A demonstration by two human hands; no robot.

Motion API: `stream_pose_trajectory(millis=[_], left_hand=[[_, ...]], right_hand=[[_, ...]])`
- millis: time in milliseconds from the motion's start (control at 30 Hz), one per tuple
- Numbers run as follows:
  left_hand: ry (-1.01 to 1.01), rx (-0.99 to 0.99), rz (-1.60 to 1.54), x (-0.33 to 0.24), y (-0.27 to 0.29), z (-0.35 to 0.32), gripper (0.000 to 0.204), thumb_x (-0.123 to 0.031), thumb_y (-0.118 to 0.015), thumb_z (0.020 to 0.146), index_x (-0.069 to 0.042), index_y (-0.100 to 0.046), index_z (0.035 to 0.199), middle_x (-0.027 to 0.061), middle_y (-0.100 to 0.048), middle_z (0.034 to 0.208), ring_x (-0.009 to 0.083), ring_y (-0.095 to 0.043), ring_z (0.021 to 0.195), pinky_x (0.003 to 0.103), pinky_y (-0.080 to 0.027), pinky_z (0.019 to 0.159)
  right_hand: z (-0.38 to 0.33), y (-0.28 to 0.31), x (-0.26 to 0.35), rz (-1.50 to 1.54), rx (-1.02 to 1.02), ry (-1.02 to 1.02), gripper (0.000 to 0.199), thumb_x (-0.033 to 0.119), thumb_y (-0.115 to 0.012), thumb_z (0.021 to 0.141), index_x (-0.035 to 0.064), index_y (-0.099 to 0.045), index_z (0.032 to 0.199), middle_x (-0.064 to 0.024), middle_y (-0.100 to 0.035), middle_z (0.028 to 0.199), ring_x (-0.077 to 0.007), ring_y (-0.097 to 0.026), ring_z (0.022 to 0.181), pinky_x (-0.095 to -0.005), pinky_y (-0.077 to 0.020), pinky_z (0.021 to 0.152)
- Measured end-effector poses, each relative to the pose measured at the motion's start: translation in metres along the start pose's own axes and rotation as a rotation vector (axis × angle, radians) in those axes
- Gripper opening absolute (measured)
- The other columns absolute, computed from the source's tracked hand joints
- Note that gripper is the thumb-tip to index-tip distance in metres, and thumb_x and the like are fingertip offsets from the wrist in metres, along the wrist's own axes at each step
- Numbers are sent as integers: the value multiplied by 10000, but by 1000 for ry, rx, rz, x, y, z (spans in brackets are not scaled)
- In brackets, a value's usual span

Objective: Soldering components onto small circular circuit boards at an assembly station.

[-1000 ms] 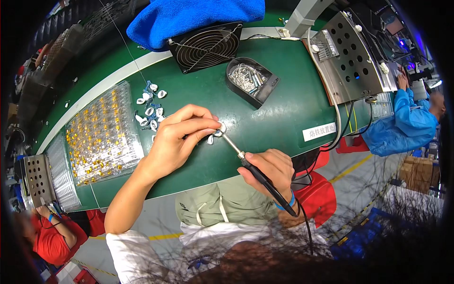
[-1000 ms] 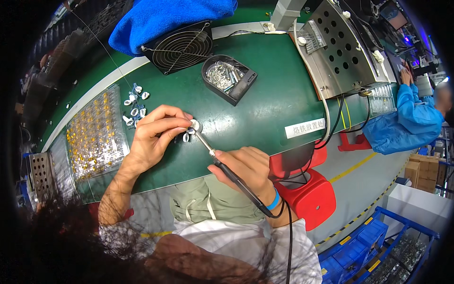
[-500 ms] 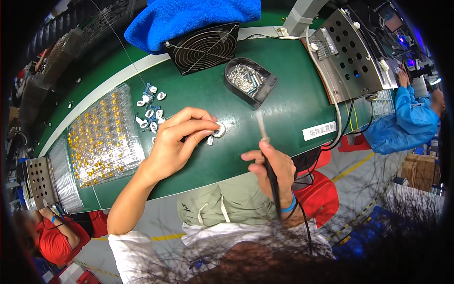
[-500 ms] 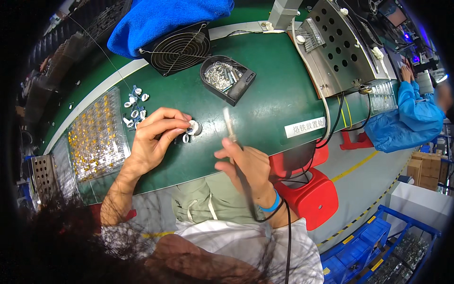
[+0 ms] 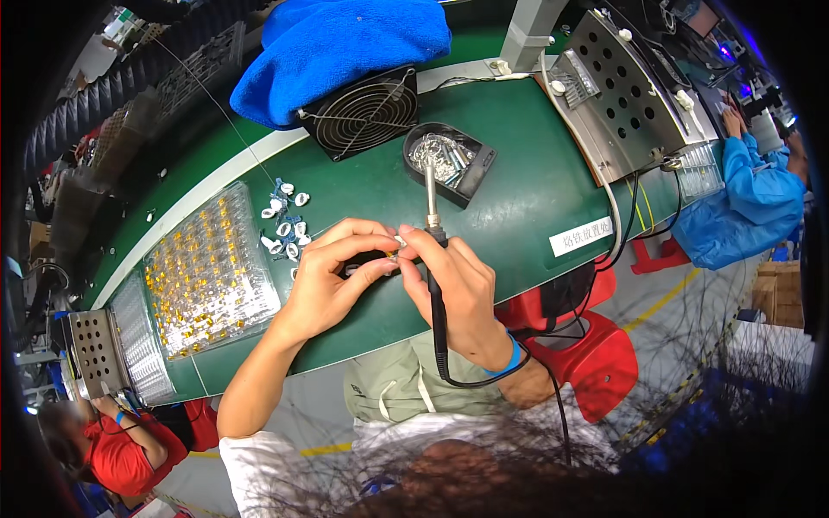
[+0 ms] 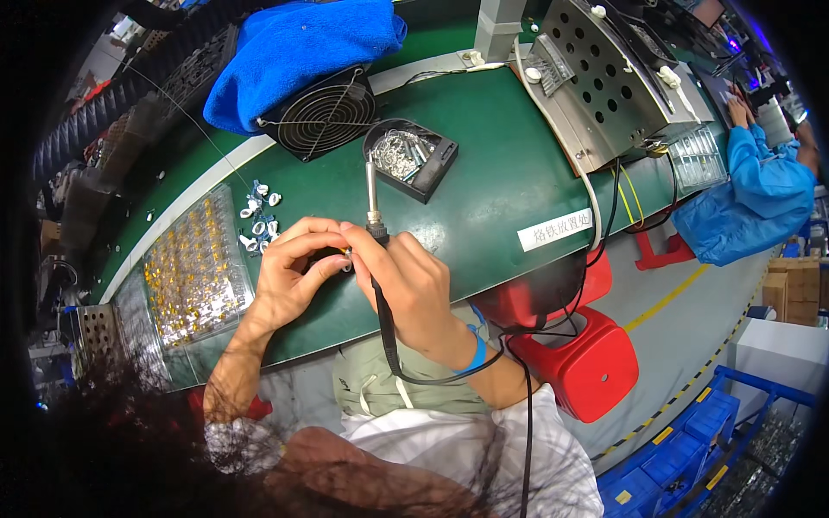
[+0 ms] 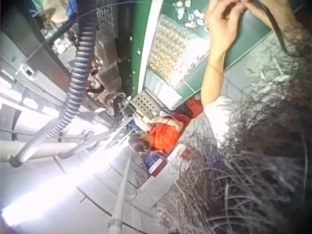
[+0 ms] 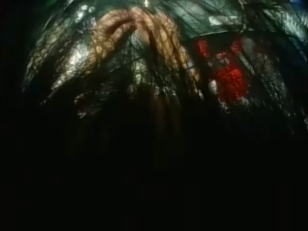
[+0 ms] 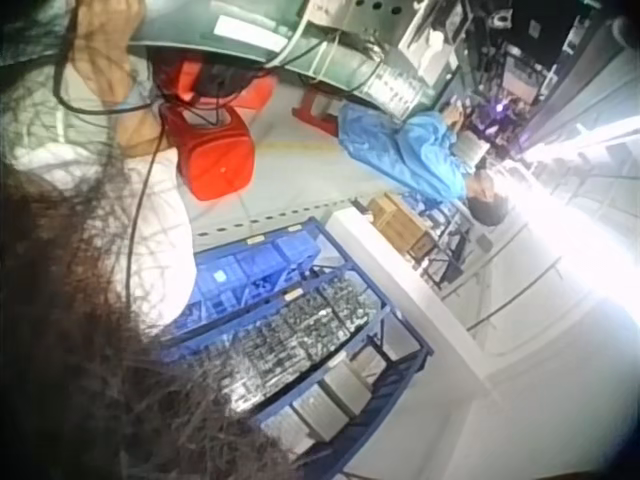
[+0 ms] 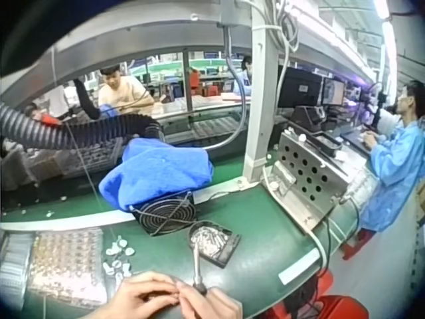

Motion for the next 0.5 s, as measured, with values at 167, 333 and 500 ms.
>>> stream_pose_trajectory(millis=[167, 333, 500], left_hand=[[-20, -33, 26, -1, -1, 2, 207, 7, -787, 925, 12, -769, 1131, 124, -739, 1136, 220, -729, 979, 323, -597, 831], [-46, -71, 85, -2, 2, 4, 204, -7, -815, 906, 17, -775, 1104, 128, -766, 1102, 207, -747, 943, 314, -611, 826], [-123, -81, 162, -5, 2, 6, 181, 4, -821, 888, 20, -783, 1064, 135, -781, 1094, 225, -765, 943, 317, -619, 818]], right_hand=[[-11, 12, -5, 115, 119, -40, 644, -103, -829, 804, -25, -593, 1398, -136, -790, 1041, -226, -661, 703, -339, -550, 659], [-24, 49, -15, 204, 151, 68, 487, 154, -806, 945, -52, -617, 1344, -144, -789, 922, -219, -683, 664, -321, -537, 615], [-33, 57, -16, 74, 137, 186, 459, 218, -856, 905, -9, -694, 1268, -61, -747, 827, -185, -626, 584, -311, -478, 527]])
Point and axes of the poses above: each hand's wrist, its own z-axis towards the middle knuckle, its own y-axis out of the back of the hand, x = y × z, the point moved 5 cm from there along z, towards the middle knuckle
